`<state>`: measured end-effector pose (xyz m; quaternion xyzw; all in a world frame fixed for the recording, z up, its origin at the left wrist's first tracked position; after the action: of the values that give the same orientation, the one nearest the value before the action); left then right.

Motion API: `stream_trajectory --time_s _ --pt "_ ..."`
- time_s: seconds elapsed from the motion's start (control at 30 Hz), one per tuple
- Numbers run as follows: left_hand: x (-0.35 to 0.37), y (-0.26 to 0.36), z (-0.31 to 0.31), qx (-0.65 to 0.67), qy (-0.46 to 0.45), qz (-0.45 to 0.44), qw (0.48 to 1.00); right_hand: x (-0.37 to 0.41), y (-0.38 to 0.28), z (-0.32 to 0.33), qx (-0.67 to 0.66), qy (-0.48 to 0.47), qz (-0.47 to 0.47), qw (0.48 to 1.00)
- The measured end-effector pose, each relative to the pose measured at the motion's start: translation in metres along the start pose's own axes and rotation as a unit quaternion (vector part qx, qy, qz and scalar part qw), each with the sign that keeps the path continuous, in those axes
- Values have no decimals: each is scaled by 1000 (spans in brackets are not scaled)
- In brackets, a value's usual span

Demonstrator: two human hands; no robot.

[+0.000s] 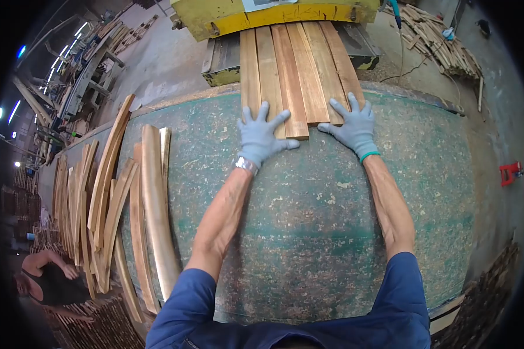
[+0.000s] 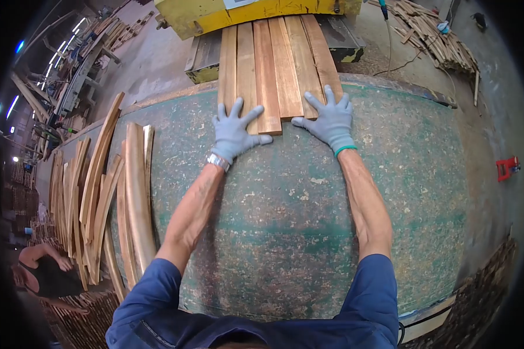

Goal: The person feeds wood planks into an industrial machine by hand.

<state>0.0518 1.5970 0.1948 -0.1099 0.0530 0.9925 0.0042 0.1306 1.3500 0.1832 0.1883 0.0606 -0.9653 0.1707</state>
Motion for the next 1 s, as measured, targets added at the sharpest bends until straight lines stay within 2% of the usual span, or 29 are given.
stream_trajectory --time_s 0.13,0.17,0.27,0.3,0.4,0.57,0.67,0.97,1.0 --pt "-39 -9 -9 -24 -9 3 1000 -27 2 -8 49 -25 -3 999" --pt "-49 -12 -8 -11 -34 8 999 -36 1 -7 65 -62 -11 996" --pt "-83 -28 -17 -7 -24 -3 1000 -67 0 -21 71 -76 -17 994" --pt "-93 -29 -15 -10 -40 5 999 -78 -3 -20 75 -107 -25 991" --pt "-111 -33 -18 -38 -33 13 999 -97 -2 -29 91 -100 -21 991" --pt "-137 -45 -26 -10 -26 11 1000 -121 4 -50 90 -72 -6 993" --pt "-152 -54 -33 -9 -8 10 1000 -136 3 -55 74 -112 -7 991" --pt "-194 -77 -37 4 -79 15 997 -175 -6 -75 87 -129 -20 988" --pt "-195 -79 -34 -8 -96 19 995 -180 -3 -87 89 -88 -4 992"
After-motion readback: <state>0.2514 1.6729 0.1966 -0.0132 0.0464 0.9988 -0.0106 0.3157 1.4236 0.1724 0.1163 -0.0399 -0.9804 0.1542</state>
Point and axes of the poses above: each hand's wrist, its own x-axis away from the middle knuckle, its own z-axis out of the back of the hand, y = z × x, the point moved 1 cm from there along -x, towards the middle knuckle, and after that the axes turned 2 degrees about x, right-handed, at the moved point
